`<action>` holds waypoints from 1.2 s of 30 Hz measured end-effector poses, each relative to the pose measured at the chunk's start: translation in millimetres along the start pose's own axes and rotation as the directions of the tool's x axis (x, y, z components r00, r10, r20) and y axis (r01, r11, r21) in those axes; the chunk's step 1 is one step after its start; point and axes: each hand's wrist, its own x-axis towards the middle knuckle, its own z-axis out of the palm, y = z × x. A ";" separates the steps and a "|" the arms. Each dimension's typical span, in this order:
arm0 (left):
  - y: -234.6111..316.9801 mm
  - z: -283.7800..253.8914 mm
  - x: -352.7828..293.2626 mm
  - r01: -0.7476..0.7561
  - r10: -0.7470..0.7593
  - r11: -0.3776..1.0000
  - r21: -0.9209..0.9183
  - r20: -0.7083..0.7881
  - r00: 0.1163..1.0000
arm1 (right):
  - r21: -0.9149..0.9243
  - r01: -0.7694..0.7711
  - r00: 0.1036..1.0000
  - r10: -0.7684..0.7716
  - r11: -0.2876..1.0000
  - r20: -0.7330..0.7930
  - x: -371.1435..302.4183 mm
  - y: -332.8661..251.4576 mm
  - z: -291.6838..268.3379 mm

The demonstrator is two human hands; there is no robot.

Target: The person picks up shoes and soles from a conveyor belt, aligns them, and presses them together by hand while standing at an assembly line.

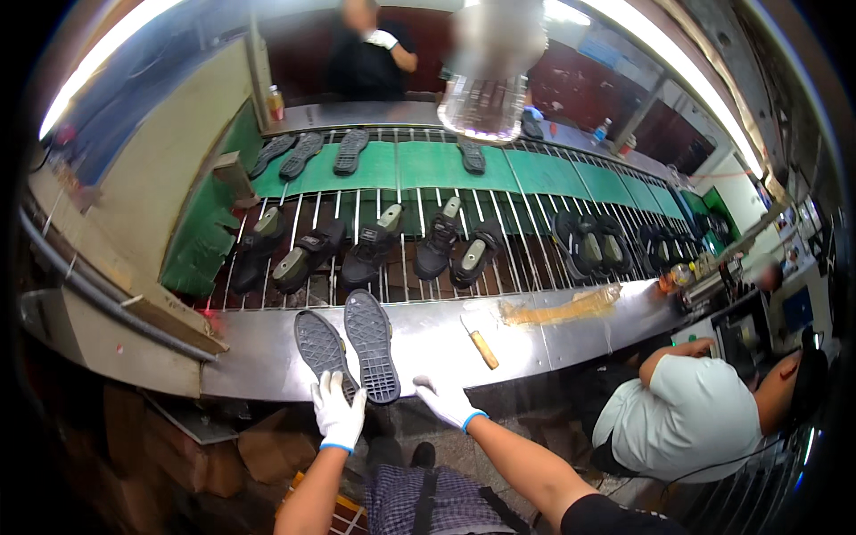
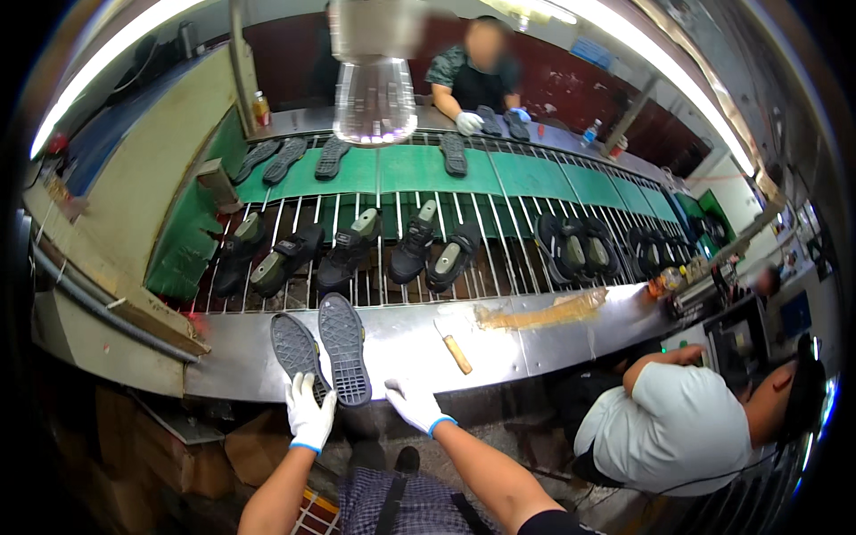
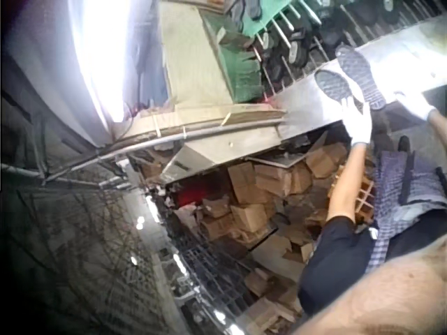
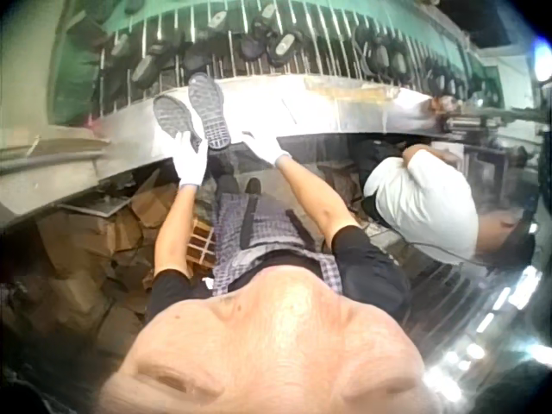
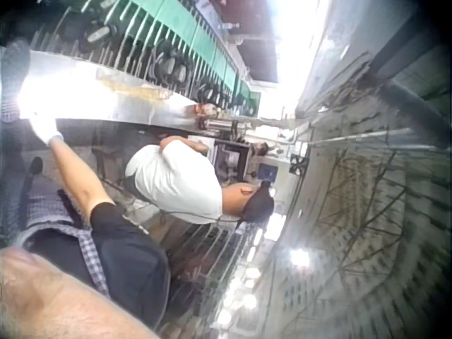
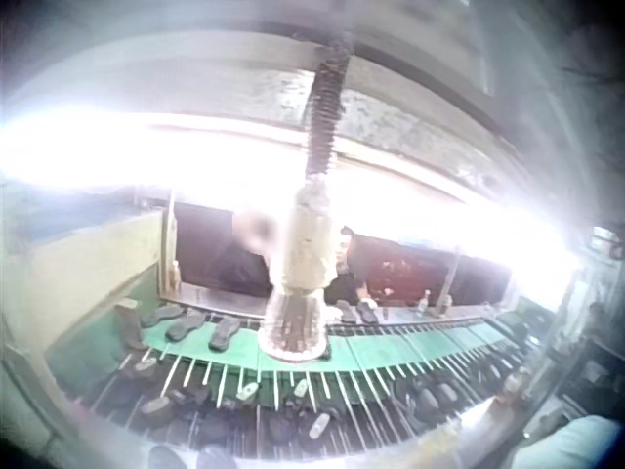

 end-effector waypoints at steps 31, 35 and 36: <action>-138.9 -90.7 57.0 -0.008 0.003 0.988 0.153 0.035 0.999 | 0.009 -0.266 0.964 0.266 0.964 0.031 51.9 -54.4 32.9; -144.1 -84.4 57.1 -0.042 0.046 0.992 0.118 -0.030 0.999 | 0.009 -0.232 0.973 0.232 0.973 0.009 51.3 -47.0 36.8; -145.5 -84.3 56.5 -0.025 0.028 0.996 0.091 -0.037 0.999 | 0.016 -0.242 0.970 0.241 0.970 0.023 52.5 -43.9 38.8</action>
